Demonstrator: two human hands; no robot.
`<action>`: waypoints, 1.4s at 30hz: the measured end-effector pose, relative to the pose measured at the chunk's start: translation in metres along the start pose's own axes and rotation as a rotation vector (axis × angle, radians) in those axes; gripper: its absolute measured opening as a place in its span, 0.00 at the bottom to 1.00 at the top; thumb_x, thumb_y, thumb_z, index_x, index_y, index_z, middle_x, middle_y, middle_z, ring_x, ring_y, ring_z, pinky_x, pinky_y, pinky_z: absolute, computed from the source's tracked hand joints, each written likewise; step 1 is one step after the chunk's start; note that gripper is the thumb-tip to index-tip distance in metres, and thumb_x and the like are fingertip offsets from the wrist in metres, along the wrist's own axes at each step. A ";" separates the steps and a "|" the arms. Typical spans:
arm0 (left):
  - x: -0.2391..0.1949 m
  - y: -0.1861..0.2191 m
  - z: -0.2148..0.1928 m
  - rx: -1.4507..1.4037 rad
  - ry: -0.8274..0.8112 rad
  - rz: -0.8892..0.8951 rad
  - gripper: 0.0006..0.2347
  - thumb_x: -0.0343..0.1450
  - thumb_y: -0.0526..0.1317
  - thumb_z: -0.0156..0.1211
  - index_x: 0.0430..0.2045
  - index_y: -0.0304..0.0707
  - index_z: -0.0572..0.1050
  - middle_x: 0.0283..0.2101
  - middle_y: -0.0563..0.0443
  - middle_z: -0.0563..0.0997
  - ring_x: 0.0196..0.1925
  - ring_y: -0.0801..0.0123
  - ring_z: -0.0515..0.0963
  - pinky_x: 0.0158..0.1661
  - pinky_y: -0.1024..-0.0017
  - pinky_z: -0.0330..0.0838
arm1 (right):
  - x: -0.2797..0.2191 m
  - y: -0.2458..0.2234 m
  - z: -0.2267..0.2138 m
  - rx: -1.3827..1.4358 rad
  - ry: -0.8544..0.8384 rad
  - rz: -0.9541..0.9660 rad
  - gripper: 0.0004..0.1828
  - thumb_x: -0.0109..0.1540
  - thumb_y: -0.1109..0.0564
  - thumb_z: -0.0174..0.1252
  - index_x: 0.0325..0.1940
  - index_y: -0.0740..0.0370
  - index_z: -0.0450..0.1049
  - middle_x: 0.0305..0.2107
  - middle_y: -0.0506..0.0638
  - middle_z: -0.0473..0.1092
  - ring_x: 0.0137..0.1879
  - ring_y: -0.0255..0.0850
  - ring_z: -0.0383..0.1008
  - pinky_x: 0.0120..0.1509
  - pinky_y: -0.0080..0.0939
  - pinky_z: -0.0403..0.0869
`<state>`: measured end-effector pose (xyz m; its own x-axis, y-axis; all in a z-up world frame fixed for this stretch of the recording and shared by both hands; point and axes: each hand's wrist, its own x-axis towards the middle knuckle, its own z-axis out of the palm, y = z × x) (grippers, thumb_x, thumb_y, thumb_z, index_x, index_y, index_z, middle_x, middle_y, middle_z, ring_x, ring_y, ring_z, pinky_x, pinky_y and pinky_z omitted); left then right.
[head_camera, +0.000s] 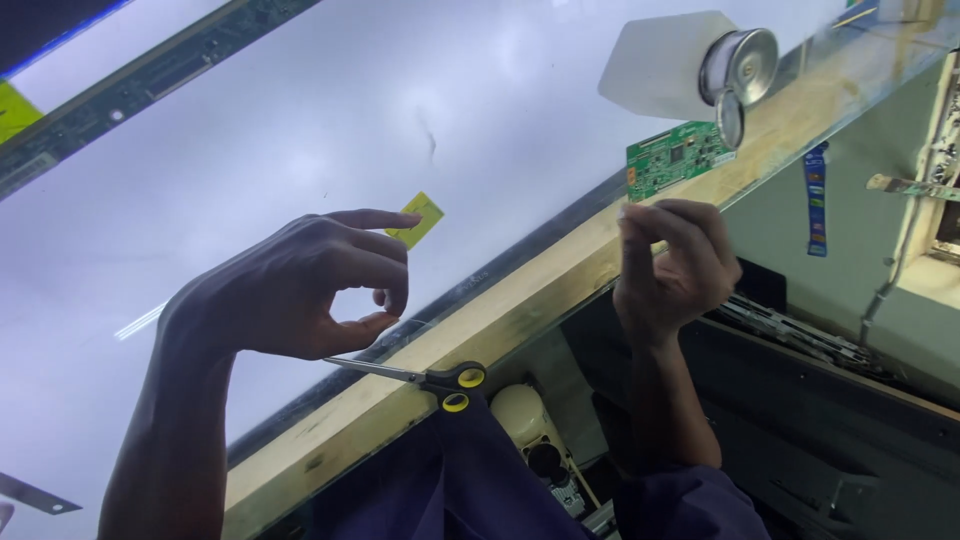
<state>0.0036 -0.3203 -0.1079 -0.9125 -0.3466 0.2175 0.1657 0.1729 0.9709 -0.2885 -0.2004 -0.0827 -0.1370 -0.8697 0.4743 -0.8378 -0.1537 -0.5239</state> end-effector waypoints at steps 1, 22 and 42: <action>0.002 0.000 -0.001 0.000 0.000 0.018 0.06 0.64 0.31 0.61 0.17 0.40 0.72 0.19 0.59 0.73 0.18 0.76 0.74 0.66 0.50 0.61 | 0.016 0.008 -0.010 -0.014 0.004 -0.010 0.03 0.62 0.66 0.61 0.35 0.71 0.76 0.30 0.57 0.70 0.34 0.43 0.71 0.36 0.38 0.72; -0.014 -0.009 -0.009 -0.056 -0.023 -0.010 0.08 0.65 0.29 0.60 0.16 0.40 0.69 0.19 0.58 0.71 0.19 0.74 0.72 0.67 0.50 0.58 | 0.013 -0.010 -0.004 0.090 0.194 -0.022 0.08 0.69 0.61 0.57 0.41 0.72 0.72 0.16 0.55 0.57 0.24 0.39 0.51 0.30 0.37 0.51; -0.020 -0.019 -0.007 -0.088 -0.027 -0.050 0.09 0.64 0.27 0.52 0.12 0.37 0.65 0.14 0.57 0.65 0.12 0.71 0.67 0.70 0.53 0.51 | -0.027 -0.070 0.108 0.116 -0.297 -0.142 0.04 0.62 0.69 0.59 0.34 0.67 0.77 0.19 0.49 0.66 0.22 0.39 0.61 0.26 0.36 0.59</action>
<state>0.0215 -0.3231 -0.1302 -0.9301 -0.3273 0.1669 0.1509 0.0738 0.9858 -0.1690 -0.2168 -0.1356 0.1507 -0.9317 0.3305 -0.7698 -0.3204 -0.5521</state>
